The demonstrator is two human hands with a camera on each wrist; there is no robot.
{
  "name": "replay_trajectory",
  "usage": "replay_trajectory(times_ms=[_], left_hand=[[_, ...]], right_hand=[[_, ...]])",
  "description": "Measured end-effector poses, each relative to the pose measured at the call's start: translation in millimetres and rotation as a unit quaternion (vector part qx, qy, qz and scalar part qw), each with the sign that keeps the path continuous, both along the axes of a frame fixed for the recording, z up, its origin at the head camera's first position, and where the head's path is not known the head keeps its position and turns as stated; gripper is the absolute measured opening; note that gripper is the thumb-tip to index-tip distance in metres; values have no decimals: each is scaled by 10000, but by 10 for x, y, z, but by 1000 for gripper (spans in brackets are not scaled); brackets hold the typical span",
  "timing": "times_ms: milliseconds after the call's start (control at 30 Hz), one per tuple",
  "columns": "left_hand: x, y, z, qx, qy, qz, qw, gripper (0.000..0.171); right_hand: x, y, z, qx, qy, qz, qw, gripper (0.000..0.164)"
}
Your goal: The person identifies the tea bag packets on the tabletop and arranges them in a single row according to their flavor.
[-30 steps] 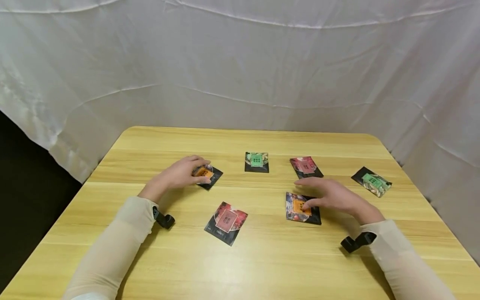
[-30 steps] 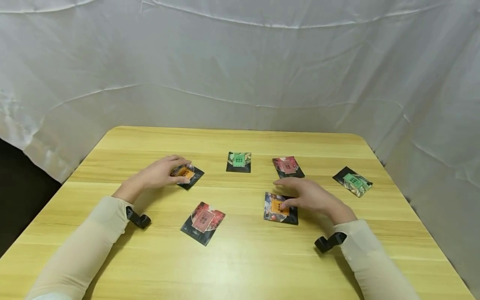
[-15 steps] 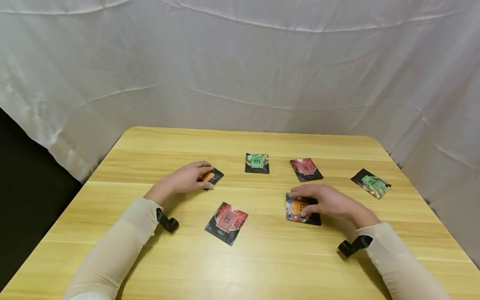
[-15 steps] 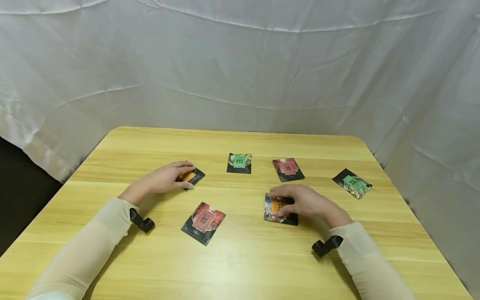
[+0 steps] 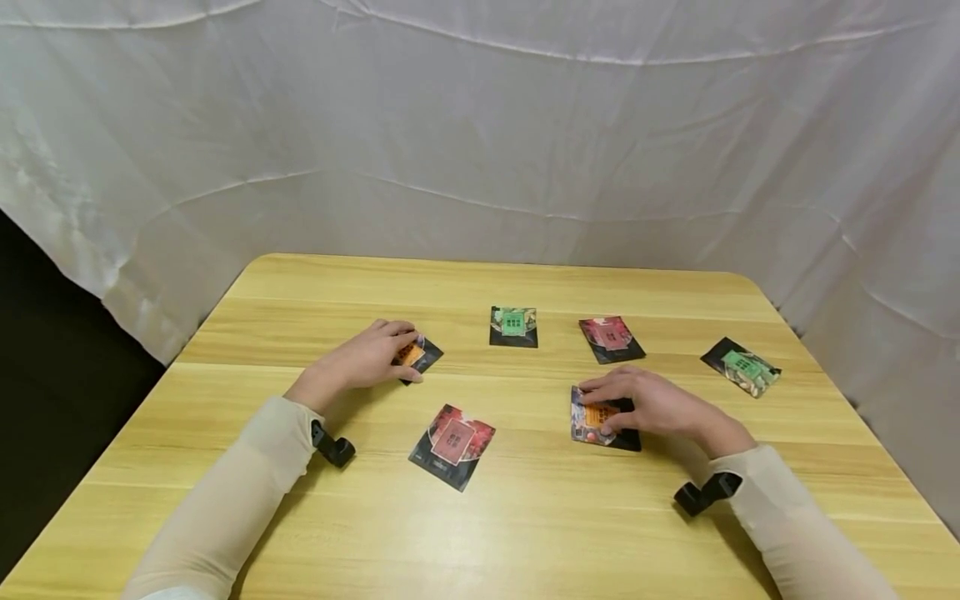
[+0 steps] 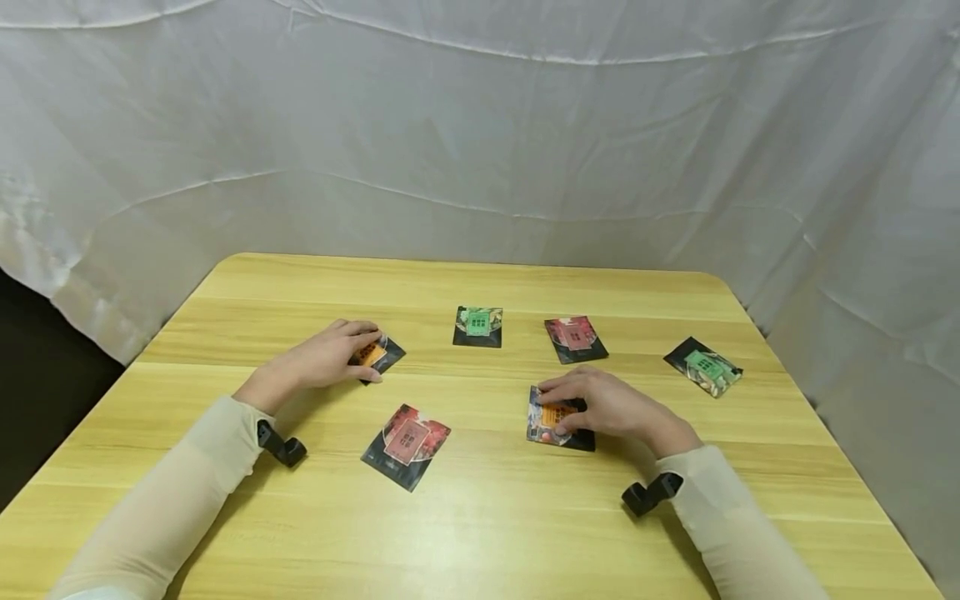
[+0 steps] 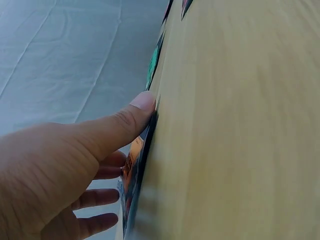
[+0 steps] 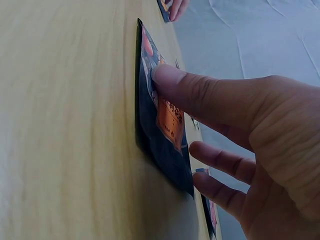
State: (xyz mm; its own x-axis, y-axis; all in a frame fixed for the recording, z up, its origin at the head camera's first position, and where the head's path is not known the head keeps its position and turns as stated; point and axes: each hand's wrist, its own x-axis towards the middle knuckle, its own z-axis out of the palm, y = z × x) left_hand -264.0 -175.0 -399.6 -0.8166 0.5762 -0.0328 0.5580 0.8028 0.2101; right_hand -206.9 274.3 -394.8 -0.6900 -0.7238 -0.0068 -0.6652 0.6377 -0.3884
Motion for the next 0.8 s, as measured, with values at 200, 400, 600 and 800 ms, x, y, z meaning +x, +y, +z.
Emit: replay_trajectory(times_ms=[200,400,600,800], left_hand=[[5,-48,13,47,-77,-140,9999,80],[5,-102,27,204,-414,-325,9984,76],[-13,-148,20,465,-573,-449,9963,69],[-40,-205,-22,748,-494,-491,9948,56]], right_hand=[[1,4,-6,55,75,18,10000,49],[6,12,-28,-27,217,65,9997,47],[8,25,-39,-53,315,53,9995,46],[4,19,-38,10,295,31,9996,47]])
